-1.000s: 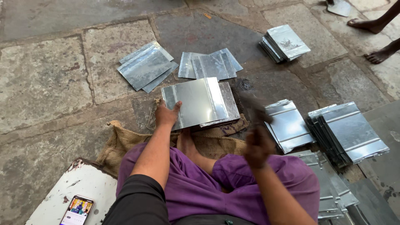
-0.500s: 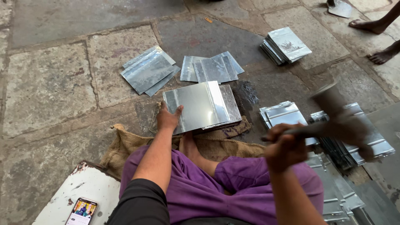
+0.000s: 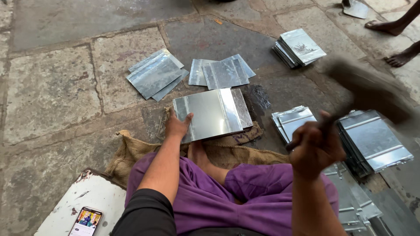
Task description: The person sits cross-legged on a stone floor and repeatedly hammers a rectangular metal sheet placed on a small wooden block. They use a hammer in their right hand to strike the metal sheet while holding it steady with their left hand. Stacks of similar metal sheets are visible on the floor nearby.
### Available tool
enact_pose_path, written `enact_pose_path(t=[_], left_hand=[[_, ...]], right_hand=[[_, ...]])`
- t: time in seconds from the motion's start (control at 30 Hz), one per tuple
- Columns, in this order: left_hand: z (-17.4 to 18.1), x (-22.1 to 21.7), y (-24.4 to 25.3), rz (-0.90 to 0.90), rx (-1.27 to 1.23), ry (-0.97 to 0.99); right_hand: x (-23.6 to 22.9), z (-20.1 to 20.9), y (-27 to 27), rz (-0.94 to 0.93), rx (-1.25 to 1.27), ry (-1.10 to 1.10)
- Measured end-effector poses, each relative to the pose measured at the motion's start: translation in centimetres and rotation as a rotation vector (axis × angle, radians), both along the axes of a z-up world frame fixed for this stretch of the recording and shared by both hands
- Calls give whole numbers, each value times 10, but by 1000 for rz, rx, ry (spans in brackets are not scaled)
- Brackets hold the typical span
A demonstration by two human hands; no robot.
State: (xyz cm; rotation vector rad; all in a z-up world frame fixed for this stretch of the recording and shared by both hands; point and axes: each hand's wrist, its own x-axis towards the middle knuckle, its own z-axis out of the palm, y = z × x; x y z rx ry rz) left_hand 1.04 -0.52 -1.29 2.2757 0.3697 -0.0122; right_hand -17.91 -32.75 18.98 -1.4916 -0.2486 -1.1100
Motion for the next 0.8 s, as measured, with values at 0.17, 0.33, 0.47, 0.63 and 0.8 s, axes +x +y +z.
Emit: enact_pose_path(t=[0.17, 0.33, 0.47, 0.63, 0.8], left_hand=[[-12, -3, 1, 6, -4, -60], [-5, 4, 1, -5, -11, -45], [-10, -1, 1, -37, 13, 73], [-11, 2, 3, -52, 18, 77], [-8, 2, 2, -56, 34, 58]], right_hand=[[11, -101, 4, -109, -151, 39], [19, -108, 13, -43, -488, 657], [16, -24, 10, -8, -194, 479], [2, -2, 5, -1, -32, -92], [11, -109, 18, -213, -462, 303]])
